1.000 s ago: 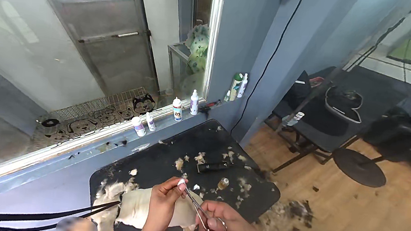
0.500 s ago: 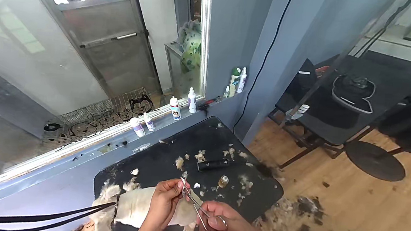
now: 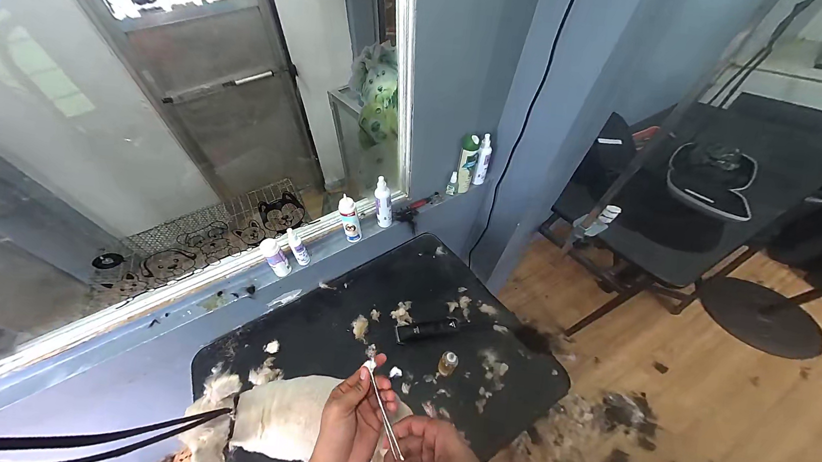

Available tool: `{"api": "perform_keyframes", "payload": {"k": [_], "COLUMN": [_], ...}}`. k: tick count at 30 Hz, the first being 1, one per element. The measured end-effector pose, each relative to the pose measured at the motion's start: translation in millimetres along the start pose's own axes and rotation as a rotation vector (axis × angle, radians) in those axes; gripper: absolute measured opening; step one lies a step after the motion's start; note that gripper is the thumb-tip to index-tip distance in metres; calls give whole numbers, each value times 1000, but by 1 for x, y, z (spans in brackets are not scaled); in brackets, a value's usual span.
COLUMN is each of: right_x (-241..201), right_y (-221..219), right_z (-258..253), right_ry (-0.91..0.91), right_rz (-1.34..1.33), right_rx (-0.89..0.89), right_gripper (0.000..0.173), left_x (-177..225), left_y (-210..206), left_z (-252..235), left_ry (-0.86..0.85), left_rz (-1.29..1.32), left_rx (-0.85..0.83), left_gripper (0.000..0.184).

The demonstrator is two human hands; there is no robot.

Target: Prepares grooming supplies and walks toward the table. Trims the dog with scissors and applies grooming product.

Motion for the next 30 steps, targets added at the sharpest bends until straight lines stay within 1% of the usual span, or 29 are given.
{"api": "perform_keyframes", "payload": {"k": [2, 3, 4, 5, 7, 8, 9, 10, 11, 12, 13, 14, 15, 16, 18, 19, 20, 21, 23, 25, 27, 30], "right_x": [0, 0, 2, 3, 10, 15, 22, 31, 41, 51, 62, 74, 84, 92, 98, 94, 85, 74, 46, 8, -28, -71], "right_y": [-1, -1, -1, 1, 15, 30, 50, 76, 105, 134, 161, 185, 204, 217, 230, 227, 220, 208, 174, 133, 94, 57], "right_z": [0, 0, 0, -1, -5, -7, -8, -9, -10, -13, -17, -23, -30, -36, -45, -49, -52, -55, -54, -48, -39, -28], "right_ry": [-25, -17, 23, 117, 406, 487, 478, 384, 260, 144, 29, -76, -158, -213, -259, -263, -245, -214, -99, 74, 305, 603], "right_rz": [21, 103, 259, 470, 891, 1055, 1159, 1178, 1147, 1121, 1105, 1071, 1005, 937, 903, 923, 942, 958, 996, 1090, 1223, 1453], "right_rx": [-32, -24, -13, -24, -21, 52, 204, 420, 646, 840, 967, 1022, 1017, 980, 899, 871, 849, 807, 667, 501, 370, 300], "right_gripper": [35, 36, 36, 34, 30, 29, 29, 37, 52, 72, 94, 109, 113, 102, 64, 55, 56, 61, 66, 61, 52, 43], "left_x": [3, 5, 8, 11, 18, 22, 27, 32, 36, 37, 37, 36, 35, 33, 31, 31, 32, 33, 36, 39, 40, 39], "left_y": [1, 0, -3, -7, -18, -23, -27, -30, -32, -34, -35, -36, -35, -34, -32, -32, -31, -30, -26, -23, -22, -24], "left_z": [2, 2, 4, 6, 11, 13, 15, 17, 19, 21, 23, 25, 26, 26, 28, 28, 28, 28, 29, 27, 26, 24], "left_ry": [-6, -16, -31, -52, -117, -154, -181, -193, -189, -165, -130, -103, -90, -87, -81, -75, -70, -74, -108, -157, -216, -277], "left_rz": [3, -19, -64, -136, -339, -440, -521, -583, -625, -645, -637, -621, -601, -581, -554, -539, -526, -525, -573, -677, -836, -1062], "left_rx": [-31, -54, -67, -74, -46, -27, -24, -35, -53, -76, -96, -99, -89, -77, -46, -31, -20, -10, 25, 62, 106, 93], "left_gripper": [31, 28, 25, 24, 23, 23, 24, 25, 28, 32, 37, 40, 41, 39, 35, 34, 35, 35, 32, 29, 27, 25]}}
Point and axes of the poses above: each hand's wrist, its own z-axis away from the middle knuckle, its own y-axis out of the back of the hand, x = y × z, the point moved 4 cm from there along -z, towards the middle knuckle, and after that the axes turned 3 degrees about y, right-handed, at the moved point
